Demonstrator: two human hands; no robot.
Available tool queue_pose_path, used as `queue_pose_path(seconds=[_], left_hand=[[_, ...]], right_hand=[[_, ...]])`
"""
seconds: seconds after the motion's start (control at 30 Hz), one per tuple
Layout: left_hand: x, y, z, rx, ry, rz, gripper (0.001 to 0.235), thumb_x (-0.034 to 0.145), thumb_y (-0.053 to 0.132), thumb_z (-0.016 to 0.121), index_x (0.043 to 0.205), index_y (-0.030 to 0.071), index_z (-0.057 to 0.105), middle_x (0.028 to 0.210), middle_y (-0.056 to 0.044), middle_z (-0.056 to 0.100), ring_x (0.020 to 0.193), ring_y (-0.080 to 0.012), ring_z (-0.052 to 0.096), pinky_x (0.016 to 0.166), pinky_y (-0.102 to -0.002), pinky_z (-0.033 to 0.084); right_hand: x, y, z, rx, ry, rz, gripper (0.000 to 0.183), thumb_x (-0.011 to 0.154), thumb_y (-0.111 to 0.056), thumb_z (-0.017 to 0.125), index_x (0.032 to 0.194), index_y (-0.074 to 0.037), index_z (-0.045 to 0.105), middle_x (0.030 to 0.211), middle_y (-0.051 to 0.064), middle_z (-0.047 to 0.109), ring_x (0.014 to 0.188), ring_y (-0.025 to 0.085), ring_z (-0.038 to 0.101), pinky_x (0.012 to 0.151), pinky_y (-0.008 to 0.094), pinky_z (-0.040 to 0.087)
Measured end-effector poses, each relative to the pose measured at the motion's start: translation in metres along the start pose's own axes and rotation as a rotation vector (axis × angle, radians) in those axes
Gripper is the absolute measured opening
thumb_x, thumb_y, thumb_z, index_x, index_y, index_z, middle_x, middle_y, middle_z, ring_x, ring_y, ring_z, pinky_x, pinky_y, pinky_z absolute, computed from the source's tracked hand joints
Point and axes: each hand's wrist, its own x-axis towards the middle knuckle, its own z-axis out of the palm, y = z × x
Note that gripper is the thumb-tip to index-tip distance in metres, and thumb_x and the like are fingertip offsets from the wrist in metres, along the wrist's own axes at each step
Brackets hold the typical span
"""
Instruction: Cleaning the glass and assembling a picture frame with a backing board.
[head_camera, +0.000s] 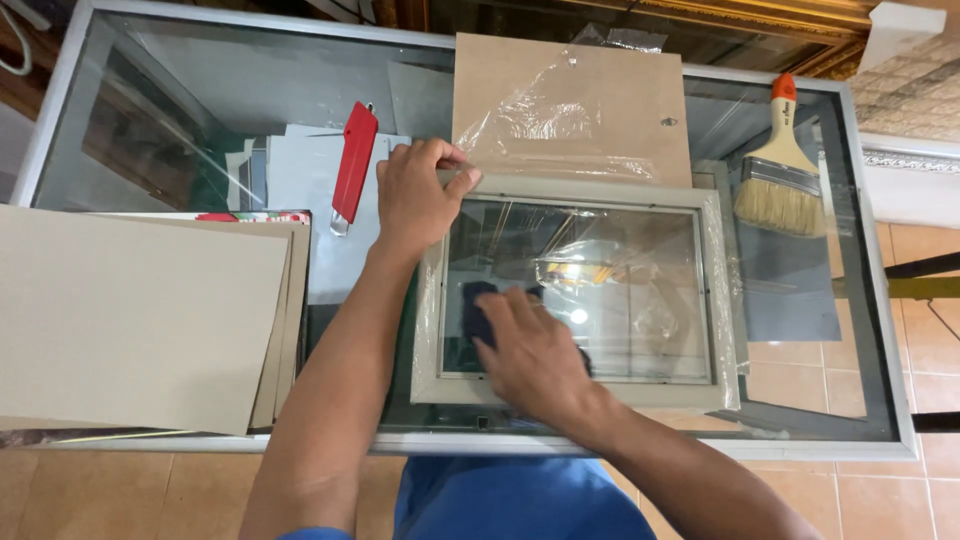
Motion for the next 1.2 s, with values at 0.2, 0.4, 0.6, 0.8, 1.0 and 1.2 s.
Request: queue_pose_path(seconds=[0.2,0.4,0.6,0.8,1.0,1.2], left_hand=[[0.002,-0.001,-0.006,-0.033,-0.061,-0.001,0.019,0.088,0.042,0.077,0.097,0.026,0.071,0.097,0.001,0.066,0.106,-0.0267,0.061,0.094,-0.046,0.039],[0.002,0.000,-0.003,0.001,-0.037,-0.016,0.020,0.086,0.042,0.078,0.093,0.025,0.071,0.094,-0.002,0.065,0.107,-0.0272,0.060,0.096,-0.045,0.038],[0.002,0.001,-0.005,-0.022,-0.048,-0.025,0.022,0.085,0.047,0.075,0.091,0.026,0.071,0.094,0.000,0.064,0.107,-0.0259,0.059,0.097,-0.045,0.038],[0.001,0.000,-0.006,-0.021,-0.044,-0.005,0.019,0.086,0.043,0.078,0.091,0.027,0.071,0.092,0.000,0.064,0.107,-0.0258,0.060,0.097,-0.043,0.039],[0.000,0.003,-0.003,0.004,-0.033,-0.022,0.014,0.087,0.039,0.078,0.091,0.026,0.073,0.092,0.001,0.065,0.105,-0.0244,0.060,0.097,-0.043,0.038],[0.001,0.001,0.001,0.020,-0.031,-0.054,0.015,0.088,0.039,0.078,0.092,0.025,0.073,0.094,0.000,0.066,0.106,-0.0263,0.061,0.097,-0.046,0.039]], right_hand=[[-0.027,0.054,0.002,-0.085,0.328,0.204,0.041,0.079,-0.031,0.078,0.119,-0.022,0.070,0.094,0.006,0.065,0.085,0.034,0.070,0.070,0.048,0.056],[-0.080,0.161,-0.001,-0.280,0.416,0.495,0.045,0.086,-0.026,0.080,0.124,-0.009,0.063,0.117,0.018,0.060,0.108,0.044,0.059,0.082,0.053,0.052],[0.045,0.008,0.011,0.086,0.249,0.214,0.050,0.091,-0.022,0.067,0.135,-0.001,0.061,0.128,0.025,0.055,0.118,0.053,0.054,0.093,0.056,0.048],[0.062,0.043,0.023,-0.172,0.361,0.159,0.049,0.084,-0.029,0.075,0.129,-0.010,0.065,0.119,0.016,0.059,0.113,0.043,0.059,0.093,0.053,0.046],[-0.027,0.206,-0.002,-0.399,0.422,0.501,0.046,0.089,-0.044,0.075,0.127,-0.020,0.070,0.111,0.012,0.059,0.101,0.042,0.055,0.081,0.049,0.041],[0.006,0.137,0.028,-0.385,0.421,0.397,0.051,0.085,-0.033,0.073,0.128,-0.007,0.066,0.107,0.018,0.055,0.096,0.046,0.058,0.074,0.051,0.048]])
